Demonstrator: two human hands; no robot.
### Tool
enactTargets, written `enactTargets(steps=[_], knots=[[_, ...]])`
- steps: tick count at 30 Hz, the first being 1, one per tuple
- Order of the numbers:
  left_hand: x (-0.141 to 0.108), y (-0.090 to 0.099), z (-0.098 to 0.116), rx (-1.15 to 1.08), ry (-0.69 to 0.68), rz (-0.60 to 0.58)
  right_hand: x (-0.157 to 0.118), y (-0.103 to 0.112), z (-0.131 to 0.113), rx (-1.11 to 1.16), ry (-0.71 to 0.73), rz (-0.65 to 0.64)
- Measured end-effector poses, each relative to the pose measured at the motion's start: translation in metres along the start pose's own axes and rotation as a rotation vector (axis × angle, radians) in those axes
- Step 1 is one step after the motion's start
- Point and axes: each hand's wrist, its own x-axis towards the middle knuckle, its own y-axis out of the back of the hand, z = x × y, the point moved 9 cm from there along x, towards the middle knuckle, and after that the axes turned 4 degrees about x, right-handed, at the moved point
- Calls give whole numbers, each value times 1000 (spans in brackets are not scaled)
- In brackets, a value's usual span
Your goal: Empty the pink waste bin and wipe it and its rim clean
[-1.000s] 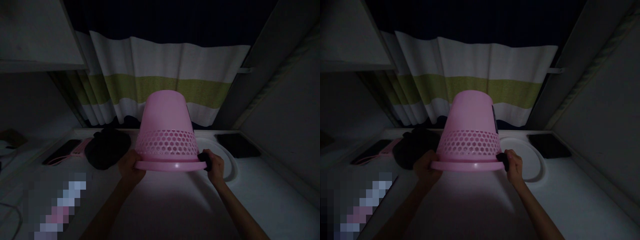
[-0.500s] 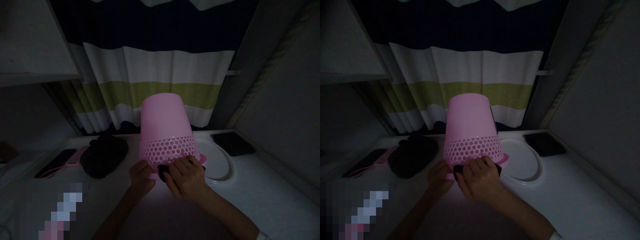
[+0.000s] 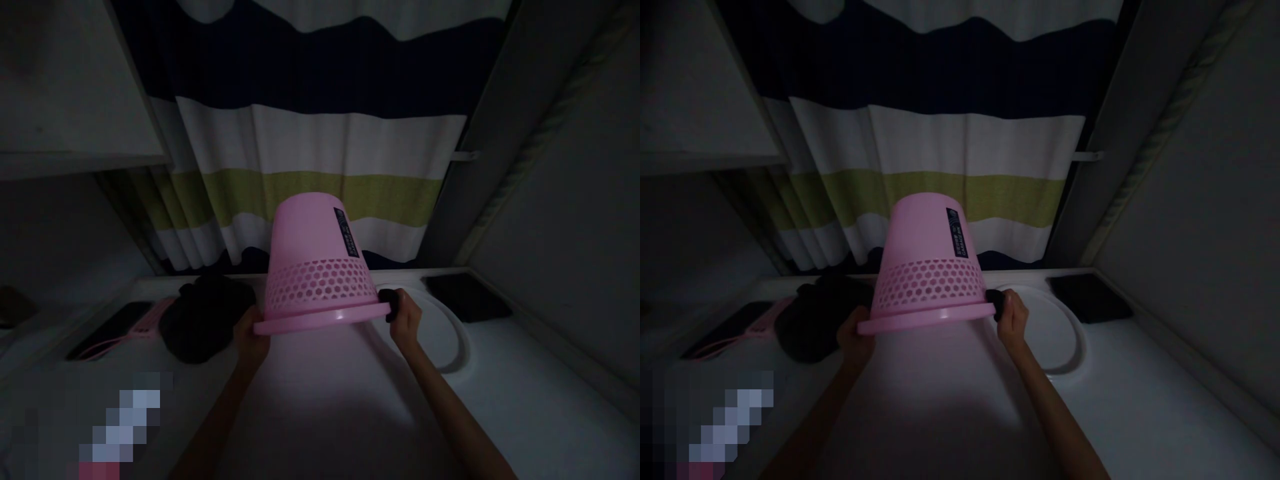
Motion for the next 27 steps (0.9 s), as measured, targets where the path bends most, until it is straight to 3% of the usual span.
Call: enactTargets(steps=[3,8,14,19,22,27], knots=[[-3,0,-13,15,70,-2,-9,-7,27,83,-220,46],[-9,3,-15,46,110,40,-13,-6,17,127,-183,141],[-19,0,-18,50,144,44,6,0,-50,76,163,91],[-22,-1,-28,25,200,32,21,-7,-85,-16,199,-55],[-26,-7,-37,-16,244,19,25,-9,-70,31,104,-84],[-38,-19,-47,-91,332,8,23,-7,-12,222,-159,-57]])
